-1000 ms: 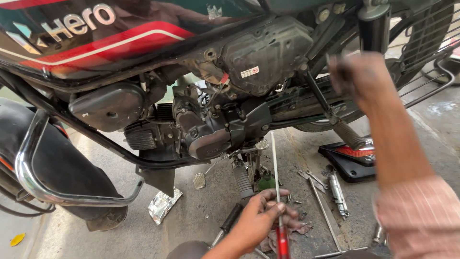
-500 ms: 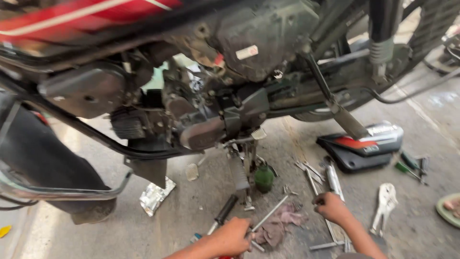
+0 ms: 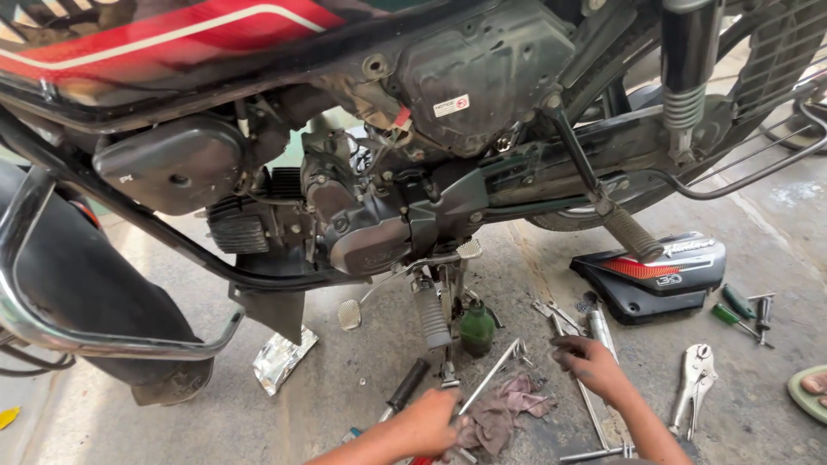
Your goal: Cleaning the air filter and its internal housing compartment on a motorcycle.
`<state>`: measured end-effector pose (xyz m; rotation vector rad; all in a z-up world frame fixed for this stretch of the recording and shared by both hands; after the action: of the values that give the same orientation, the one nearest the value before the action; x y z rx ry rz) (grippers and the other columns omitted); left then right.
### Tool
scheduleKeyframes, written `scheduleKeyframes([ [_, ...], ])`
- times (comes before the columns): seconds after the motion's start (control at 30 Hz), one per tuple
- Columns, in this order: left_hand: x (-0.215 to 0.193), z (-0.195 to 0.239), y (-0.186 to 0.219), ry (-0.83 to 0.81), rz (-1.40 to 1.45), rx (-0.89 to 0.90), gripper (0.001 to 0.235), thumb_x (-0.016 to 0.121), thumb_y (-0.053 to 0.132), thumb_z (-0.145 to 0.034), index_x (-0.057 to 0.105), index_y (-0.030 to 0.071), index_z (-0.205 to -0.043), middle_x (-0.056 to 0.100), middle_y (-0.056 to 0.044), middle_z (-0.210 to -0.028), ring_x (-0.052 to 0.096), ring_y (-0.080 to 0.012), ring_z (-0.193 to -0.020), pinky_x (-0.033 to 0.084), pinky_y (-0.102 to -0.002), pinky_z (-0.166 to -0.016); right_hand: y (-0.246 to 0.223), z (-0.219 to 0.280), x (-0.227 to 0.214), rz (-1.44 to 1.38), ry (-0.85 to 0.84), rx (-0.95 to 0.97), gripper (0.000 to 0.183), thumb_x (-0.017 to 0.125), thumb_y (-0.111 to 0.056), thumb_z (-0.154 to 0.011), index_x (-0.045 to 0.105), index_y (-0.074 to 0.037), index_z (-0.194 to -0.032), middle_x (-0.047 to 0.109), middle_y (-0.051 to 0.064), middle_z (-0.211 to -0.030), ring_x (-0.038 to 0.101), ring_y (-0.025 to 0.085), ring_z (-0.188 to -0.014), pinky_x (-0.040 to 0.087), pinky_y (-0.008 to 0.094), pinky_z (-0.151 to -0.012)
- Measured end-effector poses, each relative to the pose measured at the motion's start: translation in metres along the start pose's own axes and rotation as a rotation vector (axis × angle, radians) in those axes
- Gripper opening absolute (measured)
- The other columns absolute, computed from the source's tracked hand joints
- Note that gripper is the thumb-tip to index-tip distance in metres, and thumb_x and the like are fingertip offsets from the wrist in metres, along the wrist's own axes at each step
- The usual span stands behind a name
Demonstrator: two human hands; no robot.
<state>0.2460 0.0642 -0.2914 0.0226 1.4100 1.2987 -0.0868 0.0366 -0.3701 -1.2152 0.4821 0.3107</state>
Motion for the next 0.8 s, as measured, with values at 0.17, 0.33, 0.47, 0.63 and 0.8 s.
scheduleKeyframes([
  [0.17,0.035,-0.038,-0.029,-0.021,-0.186,-0.046,0.023,0.066,0.014,-0.09,0.064,-0.002,-0.106,0.069,-0.03,-0.096,0.068,-0.049,-0.095,0.054,-0.056,-0.082,-0.011,0.02,0.031,-0.091,-0.182,0.047,0.037,0.071,-0.018,-0.085,0.077,-0.006,-0.119,0.076,0.007,-0.08,0.066,0.015,-0.072,0.054,0.032,-0.065],
  [0.33,0.107,-0.075,-0.089,0.029,-0.433,0.008,0.016,0.062,0.011,-0.097,0.067,0.003,-0.11,0.072,-0.027,-0.094,0.072,-0.0463,-0.089,0.057,-0.056,-0.076,-0.012,0.018,0.014,-0.141,-0.208,-0.043,0.038,0.071,-0.016,-0.082,0.078,-0.006,-0.118,0.078,0.006,-0.083,0.067,0.015,-0.072,0.056,0.031,-0.067],
  [0.47,0.082,-0.075,-0.03,-0.095,-0.516,0.204,0.012,0.064,0.009,-0.089,0.07,0.005,-0.099,0.073,-0.021,-0.091,0.073,-0.0411,-0.086,0.059,-0.053,-0.072,-0.127,0.027,-0.065,0.125,0.035,-0.217,0.041,0.07,-0.034,-0.087,0.076,-0.015,-0.123,0.08,0.005,-0.098,0.072,0.019,-0.084,0.057,0.033,-0.077],
  [0.63,-0.073,-0.047,0.143,0.096,-0.559,0.768,0.009,0.058,0.007,-0.104,0.065,0.008,-0.099,0.065,-0.01,-0.079,0.07,-0.029,-0.076,0.057,-0.043,-0.061,-0.327,0.038,-0.157,0.11,0.45,-0.759,0.041,0.065,-0.03,-0.099,0.068,-0.006,-0.132,0.069,0.012,-0.125,0.064,0.023,-0.116,0.052,0.036,-0.102],
  [0.8,-0.296,-0.004,0.209,1.511,-0.106,0.496,0.047,0.058,0.026,-0.107,0.05,-0.008,-0.139,0.058,-0.026,-0.138,0.056,-0.04,-0.131,0.043,-0.049,-0.116,-0.441,0.008,-0.199,-0.267,0.781,-0.622,0.057,0.071,-0.049,-0.097,0.065,0.002,-0.123,0.072,0.01,-0.111,0.067,0.018,-0.093,0.054,0.03,-0.084],
])
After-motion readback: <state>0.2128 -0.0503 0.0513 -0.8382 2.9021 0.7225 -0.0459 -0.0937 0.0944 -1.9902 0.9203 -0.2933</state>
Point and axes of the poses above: each hand's wrist, its own z-axis away from the middle knuckle, its own x-axis out of the palm, y = z × x, the point moved 7 cm from there along -z, towards the middle knuckle
